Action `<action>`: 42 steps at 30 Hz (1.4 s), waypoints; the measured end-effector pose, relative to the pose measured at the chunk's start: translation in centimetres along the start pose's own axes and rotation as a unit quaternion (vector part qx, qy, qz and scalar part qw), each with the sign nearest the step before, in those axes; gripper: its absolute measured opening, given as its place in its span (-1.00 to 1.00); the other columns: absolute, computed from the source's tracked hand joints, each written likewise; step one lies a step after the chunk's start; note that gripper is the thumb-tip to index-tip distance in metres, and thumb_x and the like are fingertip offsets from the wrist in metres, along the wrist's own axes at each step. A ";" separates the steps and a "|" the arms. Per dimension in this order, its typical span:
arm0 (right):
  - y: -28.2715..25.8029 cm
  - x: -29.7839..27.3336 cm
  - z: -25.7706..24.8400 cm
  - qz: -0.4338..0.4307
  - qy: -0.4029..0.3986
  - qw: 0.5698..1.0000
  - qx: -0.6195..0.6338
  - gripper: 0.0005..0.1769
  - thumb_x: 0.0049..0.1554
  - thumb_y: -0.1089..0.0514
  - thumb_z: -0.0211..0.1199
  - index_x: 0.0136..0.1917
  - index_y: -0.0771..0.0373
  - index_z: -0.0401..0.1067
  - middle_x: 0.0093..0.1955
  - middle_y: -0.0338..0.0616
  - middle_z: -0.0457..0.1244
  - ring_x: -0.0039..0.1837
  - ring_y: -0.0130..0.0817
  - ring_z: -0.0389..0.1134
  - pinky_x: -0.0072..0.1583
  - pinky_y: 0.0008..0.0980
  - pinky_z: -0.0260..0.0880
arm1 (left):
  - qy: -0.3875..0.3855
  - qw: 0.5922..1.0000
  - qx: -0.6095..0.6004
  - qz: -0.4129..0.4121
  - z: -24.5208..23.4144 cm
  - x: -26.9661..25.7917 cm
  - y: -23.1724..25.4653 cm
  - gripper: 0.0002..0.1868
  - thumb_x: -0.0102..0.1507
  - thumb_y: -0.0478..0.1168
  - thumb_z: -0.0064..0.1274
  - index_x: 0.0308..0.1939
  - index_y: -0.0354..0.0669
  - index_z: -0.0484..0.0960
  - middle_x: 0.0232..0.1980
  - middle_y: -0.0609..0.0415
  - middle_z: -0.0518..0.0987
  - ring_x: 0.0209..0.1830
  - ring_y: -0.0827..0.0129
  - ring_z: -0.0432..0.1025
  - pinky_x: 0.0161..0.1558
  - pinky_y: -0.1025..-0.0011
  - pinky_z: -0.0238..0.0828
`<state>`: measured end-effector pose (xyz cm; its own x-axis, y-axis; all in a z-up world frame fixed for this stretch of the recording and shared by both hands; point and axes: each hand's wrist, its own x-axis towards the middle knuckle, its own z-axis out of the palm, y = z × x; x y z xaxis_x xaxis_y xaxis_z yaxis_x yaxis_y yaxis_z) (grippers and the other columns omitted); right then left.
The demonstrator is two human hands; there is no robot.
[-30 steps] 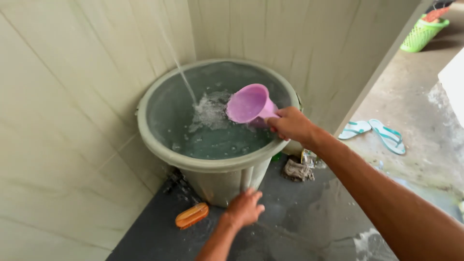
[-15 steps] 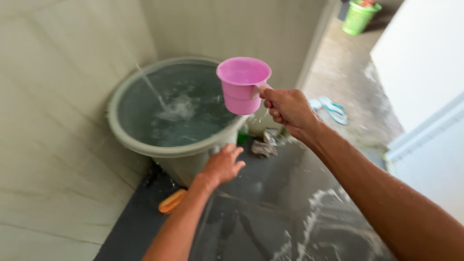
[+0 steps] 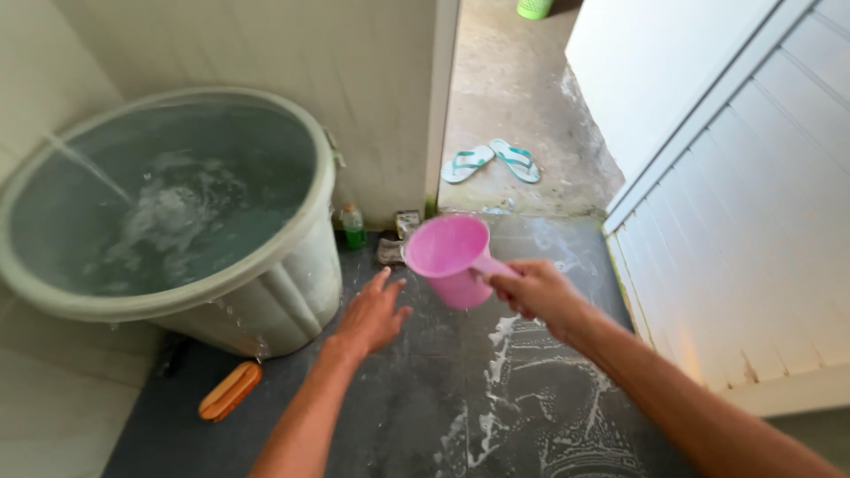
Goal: Cleaning a tiled bathroom floor using a brush, detergent, and water.
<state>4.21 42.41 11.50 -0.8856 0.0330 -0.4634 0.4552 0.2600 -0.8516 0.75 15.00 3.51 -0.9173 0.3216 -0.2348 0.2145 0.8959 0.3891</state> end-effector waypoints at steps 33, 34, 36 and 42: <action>13.0 3.4 -22.2 0.086 0.273 0.958 -0.011 -0.76 0.15 0.19 0.31 -0.19 0.46 0.45 -0.40 -0.15 0.21 -0.45 -0.50 0.07 -0.41 -0.47 0.03 | 0.011 0.986 0.071 0.149 2.6 6.7 11.2 -0.25 0.34 0.11 -0.01 0.55 0.10 0.11 0.66 -0.03 -0.09 0.65 0.06 -0.17 0.53 -0.06 -0.20; 12.6 3.2 -22.3 0.085 0.274 0.958 -0.010 -0.76 0.15 0.19 0.31 -0.19 0.46 0.45 -0.40 -0.15 0.21 -0.45 -0.50 0.07 -0.41 -0.47 0.03 | 0.012 0.986 0.071 0.150 2.4 6.5 11.2 -0.25 0.34 0.11 -0.01 0.55 0.10 0.11 0.66 -0.03 -0.09 0.65 0.06 -0.17 0.53 -0.06 -0.20; 11.6 2.8 -22.6 0.092 0.283 0.955 -0.004 -0.75 0.15 0.20 0.32 -0.28 0.40 0.42 -0.44 -0.17 0.17 -0.47 -0.48 0.07 -0.43 -0.45 0.01 | 0.014 0.987 0.069 0.147 2.0 6.1 11.2 -0.25 0.34 0.10 -0.01 0.55 0.09 0.11 0.66 -0.03 -0.09 0.65 0.07 -0.17 0.53 -0.07 -0.20; 10.0 4.0 -23.9 0.093 0.304 0.947 0.034 -0.73 0.15 0.19 0.33 -0.34 0.30 0.40 -0.44 -0.20 0.16 -0.46 -0.50 0.03 -0.44 -0.47 -0.02 | 0.021 0.985 0.075 0.155 1.4 5.3 11.5 -0.25 0.34 0.10 -0.01 0.55 0.08 0.12 0.66 -0.04 -0.10 0.65 0.08 -0.17 0.53 -0.06 -0.19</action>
<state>3.04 68.21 6.97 -0.6697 0.6280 -0.3964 0.5948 0.1340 -0.7926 -1.20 27.45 5.55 -0.8125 0.5763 -0.0873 0.5304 0.7931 0.2994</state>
